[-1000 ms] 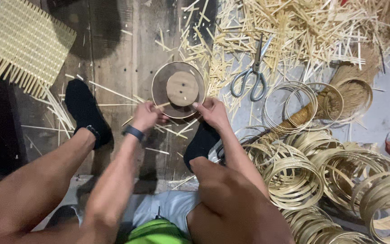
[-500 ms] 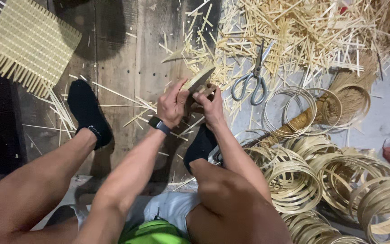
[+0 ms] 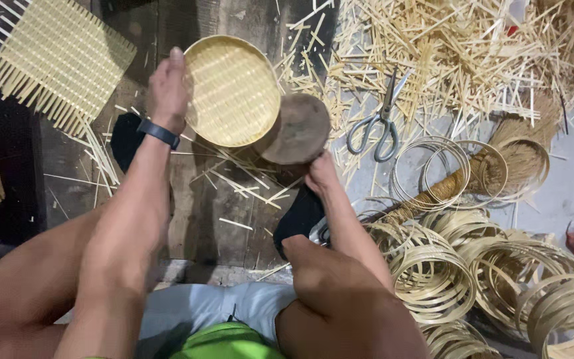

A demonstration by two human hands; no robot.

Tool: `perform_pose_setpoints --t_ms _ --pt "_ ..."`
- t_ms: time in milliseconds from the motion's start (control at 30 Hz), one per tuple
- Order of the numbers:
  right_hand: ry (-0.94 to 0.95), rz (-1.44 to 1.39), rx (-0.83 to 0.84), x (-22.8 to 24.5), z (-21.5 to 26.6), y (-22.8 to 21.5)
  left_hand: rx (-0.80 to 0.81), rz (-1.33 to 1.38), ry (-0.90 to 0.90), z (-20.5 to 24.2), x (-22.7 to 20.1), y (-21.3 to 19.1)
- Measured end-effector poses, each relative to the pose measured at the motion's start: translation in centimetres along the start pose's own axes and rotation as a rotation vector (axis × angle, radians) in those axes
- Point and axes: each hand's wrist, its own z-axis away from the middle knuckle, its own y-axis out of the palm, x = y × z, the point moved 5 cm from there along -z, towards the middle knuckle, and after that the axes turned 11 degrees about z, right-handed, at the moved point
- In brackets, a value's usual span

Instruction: The person weaves thin bamboo strips into a flat square panel and then uses a wooden circular mold and scissors to shape and assemble smaller circular bamboo components.

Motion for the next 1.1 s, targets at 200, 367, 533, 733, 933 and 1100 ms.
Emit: perform_pose_setpoints --t_ms 200,367,533,733,933,1100 --pt "0.244 -0.150 -0.204 1.0 1.9 2.1 0.105 0.100 -0.011 -2.1 2.6 2.3" --pt "0.159 0.277 -0.264 2.3 4.4 0.3 0.212 -0.094 0.214 -1.9 3.8 6.5" --pt "0.018 0.832 -0.309 2.1 6.8 1.7 0.280 -0.243 0.237 1.1 0.2 11.7" --pt "-0.385 1.153 -0.460 4.3 8.8 3.9 0.714 -1.111 0.398 12.2 0.8 18.3" --pt "-0.392 1.152 -0.469 4.1 8.4 3.5 0.505 -0.807 1.014 17.5 3.7 16.6" --pt "-0.405 1.129 -0.453 4.8 8.5 3.8 0.583 -0.877 1.520 12.9 -3.6 11.0"
